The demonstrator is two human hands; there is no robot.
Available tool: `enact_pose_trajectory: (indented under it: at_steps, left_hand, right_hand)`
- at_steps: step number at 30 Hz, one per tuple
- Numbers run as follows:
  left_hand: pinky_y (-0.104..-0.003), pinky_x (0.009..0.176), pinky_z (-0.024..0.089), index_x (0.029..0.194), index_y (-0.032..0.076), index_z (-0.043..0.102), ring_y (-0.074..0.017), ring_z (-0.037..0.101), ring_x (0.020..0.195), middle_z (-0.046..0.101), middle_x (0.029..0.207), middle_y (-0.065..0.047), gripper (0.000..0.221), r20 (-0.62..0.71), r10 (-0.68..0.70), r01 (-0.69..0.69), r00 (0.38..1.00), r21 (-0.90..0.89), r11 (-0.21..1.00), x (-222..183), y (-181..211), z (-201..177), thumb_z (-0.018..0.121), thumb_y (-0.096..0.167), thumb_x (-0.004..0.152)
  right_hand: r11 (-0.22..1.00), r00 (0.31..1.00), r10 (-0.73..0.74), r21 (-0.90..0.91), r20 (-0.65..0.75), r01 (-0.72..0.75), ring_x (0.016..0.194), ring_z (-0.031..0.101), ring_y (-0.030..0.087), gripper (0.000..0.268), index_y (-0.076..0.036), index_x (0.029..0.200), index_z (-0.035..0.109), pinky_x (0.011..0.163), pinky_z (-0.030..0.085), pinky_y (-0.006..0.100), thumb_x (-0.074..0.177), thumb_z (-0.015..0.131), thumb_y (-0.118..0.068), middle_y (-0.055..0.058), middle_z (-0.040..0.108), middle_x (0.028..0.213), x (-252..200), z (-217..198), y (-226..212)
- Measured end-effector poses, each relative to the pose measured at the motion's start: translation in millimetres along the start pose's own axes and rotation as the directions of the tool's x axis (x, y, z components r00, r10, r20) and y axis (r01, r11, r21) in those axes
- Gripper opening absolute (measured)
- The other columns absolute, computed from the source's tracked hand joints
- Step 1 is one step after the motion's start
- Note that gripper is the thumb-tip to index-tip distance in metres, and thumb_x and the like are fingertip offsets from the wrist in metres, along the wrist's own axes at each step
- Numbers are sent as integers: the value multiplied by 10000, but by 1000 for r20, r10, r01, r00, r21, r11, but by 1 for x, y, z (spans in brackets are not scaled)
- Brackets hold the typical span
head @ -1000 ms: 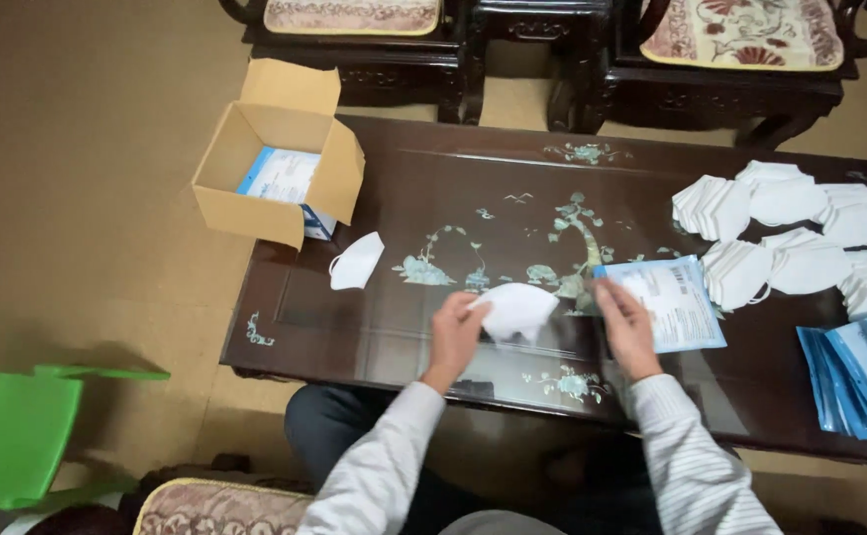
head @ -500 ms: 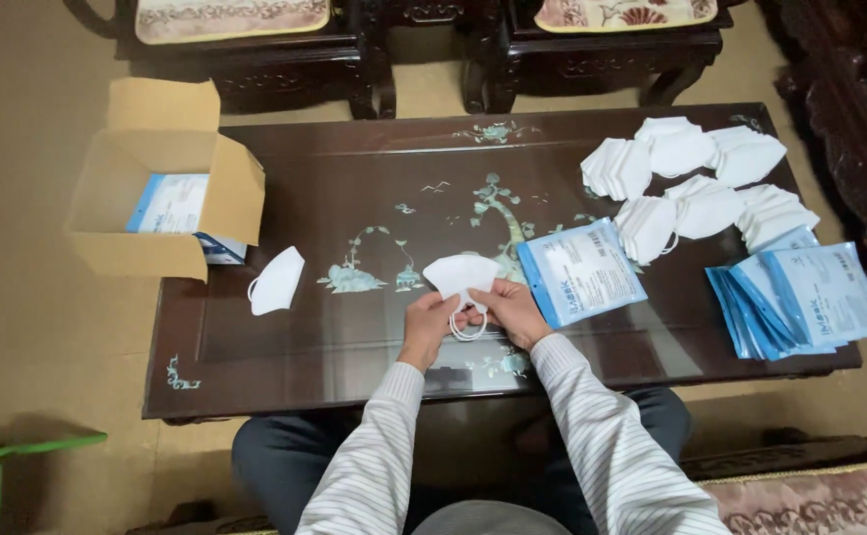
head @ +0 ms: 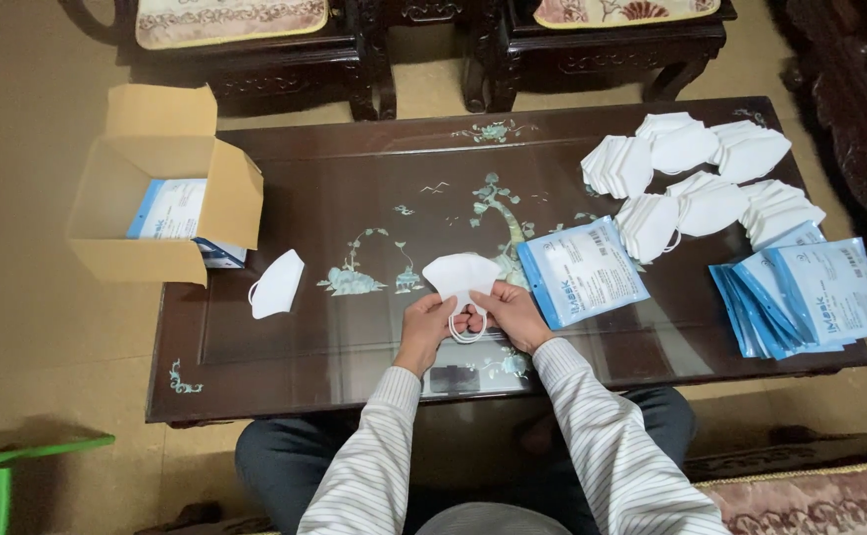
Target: Sorting, inspecting, and stacking face masks into piles and a box on a table.
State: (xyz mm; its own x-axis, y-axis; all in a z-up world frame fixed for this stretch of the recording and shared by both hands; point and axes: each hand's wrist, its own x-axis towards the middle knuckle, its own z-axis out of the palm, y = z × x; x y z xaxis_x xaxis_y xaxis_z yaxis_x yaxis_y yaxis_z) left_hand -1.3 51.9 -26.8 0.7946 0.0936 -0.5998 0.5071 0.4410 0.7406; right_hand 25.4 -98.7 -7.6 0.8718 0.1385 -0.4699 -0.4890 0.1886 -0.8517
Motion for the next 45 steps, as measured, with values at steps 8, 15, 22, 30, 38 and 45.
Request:
enact_pose_trajectory:
  at_steps: [8,15,22,30,38,45]
  left_hand:
    - [-427,701,675,1199,-115,634,-340,755,804,640,974,-208,326,6,24,-24,1000,0,1000,7,-7,-4,671,111,967]
    - [-381,726,676,1063,-81,702,-330,732,876,637,1002,-228,157,47,55,-52,997,-58,997,13,-18,-13,674,-41,914]
    - [-376,745,683,1051,-25,754,-327,739,922,700,1028,-228,172,79,60,-53,995,-83,995,30,-33,-25,683,-67,900]
    - [-479,1166,445,1482,-13,440,-385,510,1376,503,1496,-220,564,90,-31,59,995,-334,941,-23,10,10,648,255,1032]
    - [-464,1061,555,1441,-11,509,-377,598,1276,569,1425,-232,506,-1,-87,85,996,-183,980,-4,-5,4,683,193,1011]
    - [-466,1058,535,1470,-35,475,-370,559,1314,555,1435,-239,540,49,-83,89,995,-145,985,-18,9,7,675,182,1016]
  right_hand:
    - [1000,1000,19,-9,-1,-19,569,743,244,136,72,909,721,561,662,374,890,777,-51,142,689,682,8,-8,13]
    - [973,978,147,156,147,-170,804,773,361,355,-6,1239,672,745,660,499,1003,546,-238,255,755,974,22,-34,13]
    - [978,987,160,135,18,-161,866,769,344,318,28,1185,730,746,665,502,932,724,-164,229,758,1037,26,-30,19]
    - [999,957,-11,-39,-289,0,727,748,153,353,-62,1144,758,649,658,280,808,859,-99,92,786,938,45,-22,58]
    - [439,646,-757,-811,-102,386,1096,698,379,305,11,1222,711,937,577,461,994,734,-191,224,714,1133,5,-64,0]
    - [-61,645,-741,-976,186,211,1266,607,386,632,-7,1296,688,1155,425,491,927,731,-518,200,622,1283,18,-126,14]
